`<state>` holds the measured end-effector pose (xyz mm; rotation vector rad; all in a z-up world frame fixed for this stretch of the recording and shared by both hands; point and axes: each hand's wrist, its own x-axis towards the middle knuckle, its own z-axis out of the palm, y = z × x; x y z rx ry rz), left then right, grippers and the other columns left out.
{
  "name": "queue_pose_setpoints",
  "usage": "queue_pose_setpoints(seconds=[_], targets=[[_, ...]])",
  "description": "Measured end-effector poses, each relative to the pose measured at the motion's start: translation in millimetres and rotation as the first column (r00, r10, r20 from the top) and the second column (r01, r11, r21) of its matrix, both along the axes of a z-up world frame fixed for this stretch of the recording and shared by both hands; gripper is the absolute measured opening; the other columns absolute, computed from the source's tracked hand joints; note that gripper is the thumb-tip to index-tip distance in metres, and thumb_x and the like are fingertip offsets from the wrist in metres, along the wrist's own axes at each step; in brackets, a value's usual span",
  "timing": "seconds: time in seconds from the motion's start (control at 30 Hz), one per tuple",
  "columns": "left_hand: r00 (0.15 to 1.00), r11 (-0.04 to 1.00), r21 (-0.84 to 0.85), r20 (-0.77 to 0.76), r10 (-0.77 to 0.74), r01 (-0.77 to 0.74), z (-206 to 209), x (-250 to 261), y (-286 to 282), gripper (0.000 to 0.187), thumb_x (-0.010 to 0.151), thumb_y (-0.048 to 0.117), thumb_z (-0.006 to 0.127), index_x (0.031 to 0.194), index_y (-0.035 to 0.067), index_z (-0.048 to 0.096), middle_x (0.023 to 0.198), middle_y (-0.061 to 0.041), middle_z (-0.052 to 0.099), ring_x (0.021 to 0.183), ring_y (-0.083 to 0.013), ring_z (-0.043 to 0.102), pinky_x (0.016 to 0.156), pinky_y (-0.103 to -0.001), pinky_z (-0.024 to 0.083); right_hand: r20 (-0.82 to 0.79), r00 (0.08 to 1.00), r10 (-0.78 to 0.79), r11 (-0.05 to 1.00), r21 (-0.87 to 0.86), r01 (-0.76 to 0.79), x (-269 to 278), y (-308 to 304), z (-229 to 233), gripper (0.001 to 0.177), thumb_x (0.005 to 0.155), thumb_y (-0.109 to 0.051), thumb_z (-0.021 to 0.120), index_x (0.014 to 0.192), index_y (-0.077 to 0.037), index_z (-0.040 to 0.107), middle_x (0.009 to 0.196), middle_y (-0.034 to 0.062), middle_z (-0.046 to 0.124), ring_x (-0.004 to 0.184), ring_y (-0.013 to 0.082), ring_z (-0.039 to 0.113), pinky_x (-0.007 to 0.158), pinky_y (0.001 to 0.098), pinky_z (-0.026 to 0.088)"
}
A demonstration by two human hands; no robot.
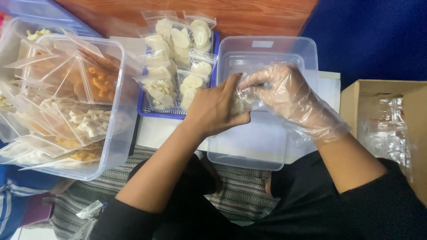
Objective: A person wearing plastic gloves is packaging dumplings into small plastic bags from a larger container.
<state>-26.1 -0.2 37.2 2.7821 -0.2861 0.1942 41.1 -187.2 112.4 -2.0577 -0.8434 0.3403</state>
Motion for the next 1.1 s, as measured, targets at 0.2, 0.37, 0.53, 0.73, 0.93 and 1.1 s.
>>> queue_pose_setpoints(seconds=[0.2,0.37,0.53,0.73,0.93,1.1], targets=[[0.996,0.999,-0.038,0.085,-0.023,0.027,0.3,-0.2,6.3,0.078,0.081,0.065,0.065,0.134,0.01,0.046,0.094,-0.012,0.074,0.073,-0.0337,0.076,0.064,-0.047,0.059,0.215,0.972,-0.09,0.995,-0.021,0.096,5.3,3.9,-23.5,0.012,0.085,-0.008,0.084,0.093,-0.016,0.08,0.083,0.0057,0.076,0.078,0.023,0.071,0.069,0.0346,0.056],[0.99,0.998,-0.059,0.143,0.0,0.008,9.7,-2.9,6.4,0.079,0.078,0.059,0.071,0.135,0.011,0.047,0.091,-0.013,0.073,0.07,-0.0351,0.075,0.065,-0.046,0.06,-0.157,0.978,-0.137,0.954,0.243,0.173,13.8,1.7,-54.4,0.047,0.082,-0.018,0.088,0.121,-0.01,0.063,0.097,0.006,0.064,0.087,0.0185,0.057,0.074,0.0332,0.051],[0.959,0.999,-0.032,0.282,-0.018,0.029,11.2,-0.1,3.0,0.08,0.076,0.058,0.075,0.134,0.009,0.048,0.099,-0.013,0.074,0.076,-0.0323,0.076,0.067,-0.042,0.06,-0.647,0.762,0.021,0.994,0.092,0.051,15.3,-18.5,-28.4,0.061,0.09,-0.03,0.068,0.138,0.005,0.058,0.11,0.0241,0.072,0.1,0.0286,0.069,0.075,0.0413,0.062],[0.94,0.997,0.05,0.334,-0.064,0.05,8.6,1.1,-4.7,0.086,0.074,0.064,0.075,0.137,0.011,0.048,0.1,-0.008,0.072,0.082,-0.0275,0.077,0.069,-0.039,0.06,-0.592,0.804,-0.062,0.996,-0.085,0.015,17.8,-15.5,-22.6,0.037,0.087,-0.008,0.072,0.123,0.004,0.072,0.1,0.0209,0.076,0.084,0.0255,0.073,0.065,0.0381,0.063],[0.978,0.989,-0.117,0.196,-0.068,0.092,10.8,-0.3,-2.5,0.086,0.071,0.058,0.081,0.137,0.013,0.049,0.093,-0.009,0.072,0.082,-0.0315,0.076,0.071,-0.043,0.059,-0.458,0.88,-0.124,0.979,-0.199,0.035,16.5,-16.5,-8.3,0.034,0.084,-0.012,0.079,0.117,-0.002,0.076,0.093,0.0213,0.076,0.083,0.0277,0.074,0.062,0.0387,0.061],[0.974,0.802,-0.596,-0.153,-0.167,0.044,26.2,-6.8,7.4,0.085,0.064,0.042,0.092,0.135,0.016,0.053,0.097,-0.02,0.077,0.096,-0.0442,0.075,0.085,-0.052,0.058,-0.438,0.89,-0.128,0.981,-0.186,0.05,8.5,-13.9,4.7,0.029,0.088,-0.015,0.078,0.114,-0.004,0.078,0.096,0.0184,0.078,0.089,0.0253,0.074,0.07,0.0377,0.06]])
